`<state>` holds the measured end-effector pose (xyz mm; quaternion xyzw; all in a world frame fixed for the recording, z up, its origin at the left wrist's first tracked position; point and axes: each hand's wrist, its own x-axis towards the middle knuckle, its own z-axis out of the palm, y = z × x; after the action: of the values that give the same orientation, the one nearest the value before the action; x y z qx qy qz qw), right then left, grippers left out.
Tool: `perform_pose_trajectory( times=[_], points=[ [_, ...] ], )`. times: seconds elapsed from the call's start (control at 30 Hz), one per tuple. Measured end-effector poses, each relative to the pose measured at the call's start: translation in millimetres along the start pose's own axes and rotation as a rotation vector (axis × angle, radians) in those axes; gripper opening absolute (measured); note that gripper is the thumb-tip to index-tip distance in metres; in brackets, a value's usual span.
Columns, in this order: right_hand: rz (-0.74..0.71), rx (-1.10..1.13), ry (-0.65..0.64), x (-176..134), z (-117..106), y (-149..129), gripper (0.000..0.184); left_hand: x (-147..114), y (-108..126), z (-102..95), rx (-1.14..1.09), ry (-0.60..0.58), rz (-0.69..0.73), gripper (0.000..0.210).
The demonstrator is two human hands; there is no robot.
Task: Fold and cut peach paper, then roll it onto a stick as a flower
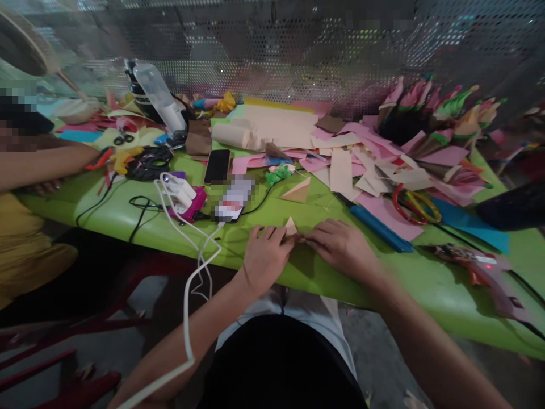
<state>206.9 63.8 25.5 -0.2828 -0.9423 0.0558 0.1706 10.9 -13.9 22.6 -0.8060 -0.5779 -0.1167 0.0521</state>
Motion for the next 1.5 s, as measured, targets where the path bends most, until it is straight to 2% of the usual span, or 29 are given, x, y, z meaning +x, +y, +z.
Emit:
perform_pose_trajectory(
  times=[0.13,0.23,0.5,0.63,0.8,0.87,1.03,1.2,1.33,1.5],
  points=[
    [0.074,0.052,0.097,-4.7,-1.9,4.6,0.021,2.3,-1.1,-0.7,0.011,-0.031,-0.007,0.029],
    [0.069,0.052,0.155,-12.9,-1.4,-3.7,0.025,3.4,-1.9,-3.3,0.02,-0.072,-0.01,0.033],
    [0.005,-0.137,0.08,-27.2,10.2,-31.4,0.036,3.2,-1.5,-4.7,-0.003,-0.101,-0.025,0.039],
    [0.039,-0.168,0.061,-26.0,12.6,-35.2,0.038,-1.5,-4.6,-2.2,-0.037,-0.061,-0.021,0.04],
    [0.069,-0.154,0.049,-21.8,11.7,-35.1,0.039,-15.3,-11.0,1.0,-0.065,0.091,-0.073,0.034],
    [0.07,-0.152,0.05,-20.7,11.7,-34.0,0.039,-20.3,-11.0,2.0,-0.052,0.117,-0.06,0.033],
    [0.08,-0.127,0.037,-18.9,13.5,-29.8,0.039,-21.3,-7.6,3.3,0.003,0.037,0.014,0.04],
    [0.154,-0.047,0.067,-14.1,17.3,-24.5,0.038,-13.9,-9.8,2.8,0.008,-0.036,0.022,0.044],
    [0.187,0.017,0.081,-14.3,18.0,-18.1,0.04,-10.7,-12.4,1.2,-0.003,-0.055,0.026,0.045],
    [0.209,-0.036,0.129,-23.3,15.0,-20.3,0.04,-8.0,-14.4,-1.0,0.002,-0.045,0.037,0.043]
  ],
)
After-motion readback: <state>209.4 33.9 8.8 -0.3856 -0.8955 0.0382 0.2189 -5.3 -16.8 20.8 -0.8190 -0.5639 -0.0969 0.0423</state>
